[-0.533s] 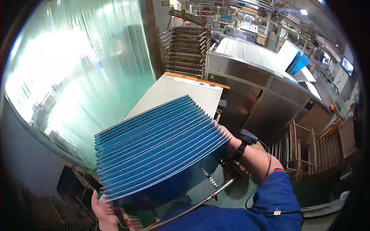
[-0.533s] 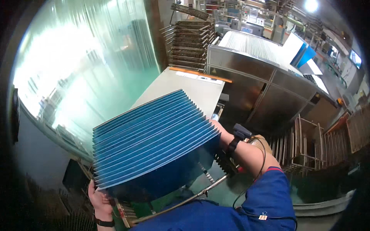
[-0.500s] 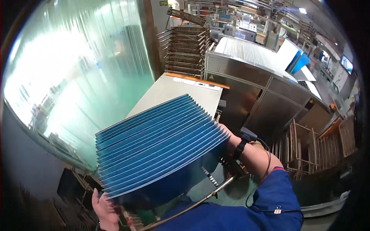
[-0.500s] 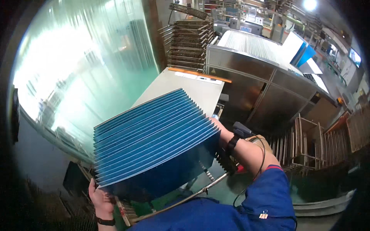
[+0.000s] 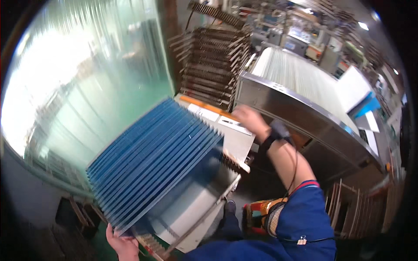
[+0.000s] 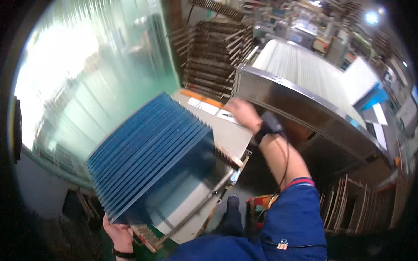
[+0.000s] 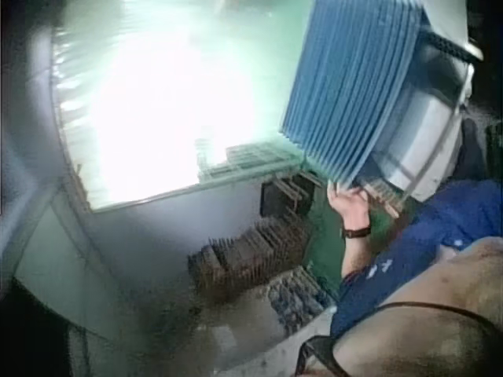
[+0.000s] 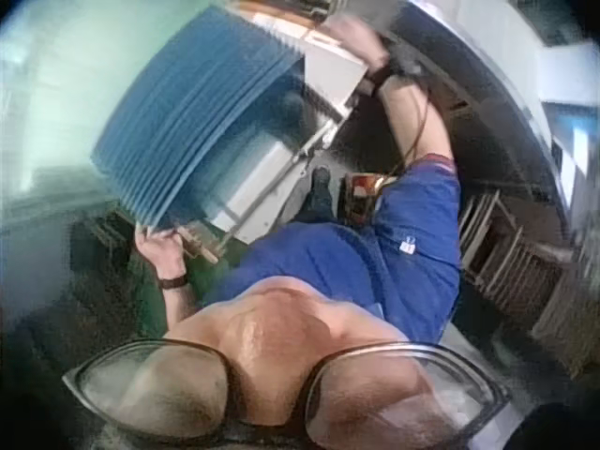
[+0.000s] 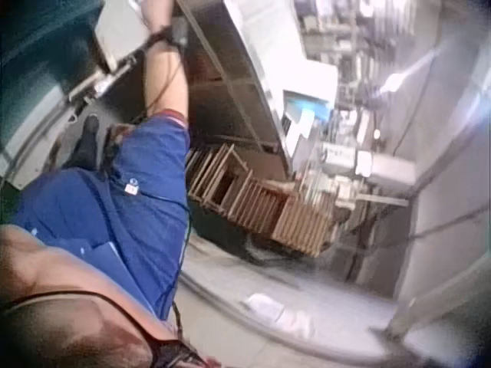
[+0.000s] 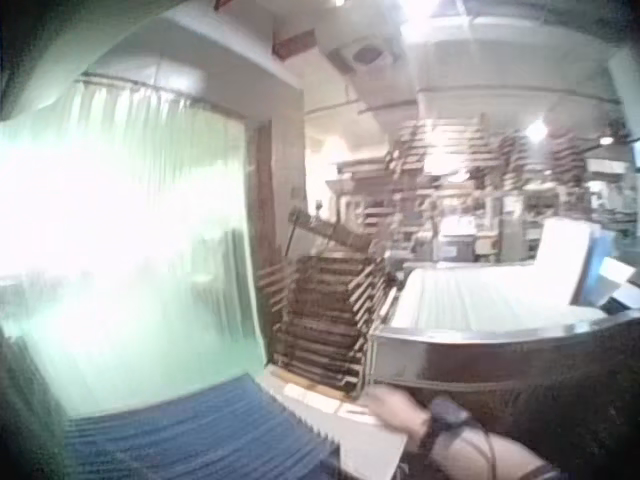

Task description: Placing industrial sheets into metal storage racks on a cart.

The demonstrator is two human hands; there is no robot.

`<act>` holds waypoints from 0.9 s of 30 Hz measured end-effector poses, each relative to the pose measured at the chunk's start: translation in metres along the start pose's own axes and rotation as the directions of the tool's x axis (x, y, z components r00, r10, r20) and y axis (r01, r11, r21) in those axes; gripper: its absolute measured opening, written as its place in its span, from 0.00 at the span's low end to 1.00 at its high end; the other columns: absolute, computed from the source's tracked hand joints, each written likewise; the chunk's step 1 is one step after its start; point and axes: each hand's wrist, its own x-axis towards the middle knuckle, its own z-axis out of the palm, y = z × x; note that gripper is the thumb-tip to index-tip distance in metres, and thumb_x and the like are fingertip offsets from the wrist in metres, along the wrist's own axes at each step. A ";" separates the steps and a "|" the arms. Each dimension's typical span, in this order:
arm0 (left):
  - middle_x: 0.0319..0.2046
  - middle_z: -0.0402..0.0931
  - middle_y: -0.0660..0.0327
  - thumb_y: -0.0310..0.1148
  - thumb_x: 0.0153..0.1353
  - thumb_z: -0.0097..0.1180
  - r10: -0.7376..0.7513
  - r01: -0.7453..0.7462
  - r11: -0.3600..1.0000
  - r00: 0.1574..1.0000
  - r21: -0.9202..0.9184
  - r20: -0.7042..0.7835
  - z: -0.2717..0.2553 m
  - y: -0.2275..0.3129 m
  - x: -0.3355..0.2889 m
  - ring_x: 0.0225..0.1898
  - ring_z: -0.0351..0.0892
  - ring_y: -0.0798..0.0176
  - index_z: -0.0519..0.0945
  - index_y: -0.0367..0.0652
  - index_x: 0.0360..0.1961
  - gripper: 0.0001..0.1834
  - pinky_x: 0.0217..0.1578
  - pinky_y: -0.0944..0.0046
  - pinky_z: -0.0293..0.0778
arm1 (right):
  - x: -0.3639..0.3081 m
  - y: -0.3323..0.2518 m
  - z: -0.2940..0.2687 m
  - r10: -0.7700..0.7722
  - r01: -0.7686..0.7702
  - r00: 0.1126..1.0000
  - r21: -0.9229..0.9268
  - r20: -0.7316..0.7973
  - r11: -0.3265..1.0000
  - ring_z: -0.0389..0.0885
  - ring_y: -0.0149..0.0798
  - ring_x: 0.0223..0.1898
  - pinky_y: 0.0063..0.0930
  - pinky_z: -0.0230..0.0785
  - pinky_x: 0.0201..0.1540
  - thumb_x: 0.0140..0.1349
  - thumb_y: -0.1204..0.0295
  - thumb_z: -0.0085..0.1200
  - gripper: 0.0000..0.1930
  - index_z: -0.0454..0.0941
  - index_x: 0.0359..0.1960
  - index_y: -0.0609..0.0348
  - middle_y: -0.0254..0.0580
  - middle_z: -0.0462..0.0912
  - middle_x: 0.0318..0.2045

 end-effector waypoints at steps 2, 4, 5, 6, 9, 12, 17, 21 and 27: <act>0.35 0.81 0.69 0.48 0.68 0.39 0.096 -0.088 0.993 0.990 -0.082 0.101 0.001 -0.026 0.001 0.27 0.79 0.72 0.77 0.46 0.44 0.20 0.14 0.76 0.66 | 0.040 0.010 -0.046 -0.084 0.048 0.992 -0.339 -0.093 0.940 0.78 0.57 0.44 0.44 0.70 0.48 0.62 0.64 0.49 0.16 0.78 0.42 0.65 0.57 0.80 0.41; 0.32 0.80 0.72 0.45 0.69 0.37 0.126 -0.125 0.992 0.980 -0.016 0.151 0.010 -0.038 -0.015 0.25 0.75 0.76 0.77 0.50 0.41 0.16 0.17 0.78 0.65 | 0.060 0.048 -0.113 0.199 -0.226 0.973 -0.306 -0.118 0.925 0.78 0.56 0.45 0.44 0.69 0.50 0.63 0.65 0.50 0.17 0.77 0.46 0.65 0.60 0.80 0.41; 0.30 0.79 0.73 0.43 0.69 0.37 0.128 -0.131 0.991 0.978 0.009 0.162 0.037 -0.043 -0.028 0.23 0.73 0.78 0.76 0.53 0.40 0.15 0.18 0.79 0.65 | 0.062 0.083 -0.141 -0.026 -0.081 0.975 -0.461 -0.222 0.884 0.76 0.57 0.47 0.45 0.67 0.54 0.64 0.63 0.49 0.19 0.76 0.49 0.66 0.61 0.79 0.44; 0.28 0.77 0.74 0.42 0.70 0.38 0.128 -0.136 0.990 0.975 0.032 0.180 0.042 -0.048 -0.021 0.22 0.70 0.79 0.76 0.53 0.40 0.13 0.18 0.79 0.63 | 0.063 0.155 -0.177 -0.202 -0.020 0.953 -0.712 -0.225 0.702 0.74 0.59 0.52 0.45 0.64 0.58 0.65 0.61 0.48 0.22 0.73 0.52 0.68 0.62 0.77 0.49; 0.28 0.74 0.75 0.39 0.70 0.40 0.232 -0.244 0.961 0.967 0.129 0.103 0.026 -0.072 -0.022 0.20 0.65 0.80 0.75 0.53 0.41 0.10 0.18 0.78 0.59 | 0.060 0.215 -0.223 0.312 -0.184 0.950 -0.846 -0.022 0.500 0.63 0.57 0.64 0.42 0.55 0.66 0.69 0.53 0.37 0.28 0.68 0.61 0.60 0.60 0.67 0.61; 0.29 0.72 0.75 0.38 0.70 0.43 0.428 -0.430 0.879 0.902 0.206 0.058 0.042 -0.081 -0.033 0.20 0.61 0.82 0.74 0.49 0.44 0.10 0.19 0.78 0.56 | 0.069 0.236 -0.221 0.260 -0.189 0.965 -0.805 -0.045 0.563 0.61 0.55 0.65 0.41 0.55 0.66 0.71 0.56 0.32 0.26 0.64 0.63 0.58 0.56 0.66 0.63; 0.42 0.75 0.64 0.35 0.71 0.45 0.598 -0.633 0.752 0.772 0.181 0.217 0.034 -0.089 -0.042 0.39 0.74 0.71 0.70 0.39 0.54 0.15 0.39 0.71 0.71 | 0.086 0.227 -0.216 0.141 -0.010 0.985 -0.778 0.102 0.628 0.60 0.54 0.66 0.43 0.53 0.67 0.70 0.57 0.33 0.27 0.63 0.65 0.59 0.57 0.65 0.63; 0.50 0.74 0.59 0.33 0.71 0.45 0.559 -0.554 0.811 0.829 0.189 0.031 0.059 -0.093 -0.050 0.51 0.73 0.66 0.69 0.37 0.57 0.17 0.54 0.64 0.68 | 0.088 0.243 -0.229 0.086 0.047 0.984 -0.688 0.158 0.724 0.57 0.55 0.67 0.41 0.49 0.70 0.71 0.59 0.32 0.26 0.61 0.67 0.57 0.57 0.64 0.64; 0.50 0.75 0.61 0.33 0.70 0.45 0.547 -0.506 0.816 0.833 0.280 -0.086 0.061 -0.096 -0.052 0.49 0.73 0.67 0.70 0.38 0.57 0.18 0.52 0.65 0.68 | 0.110 0.251 -0.233 0.003 0.189 0.940 -0.529 0.341 0.827 0.49 0.49 0.72 0.38 0.42 0.72 0.70 0.61 0.33 0.26 0.58 0.68 0.57 0.51 0.55 0.70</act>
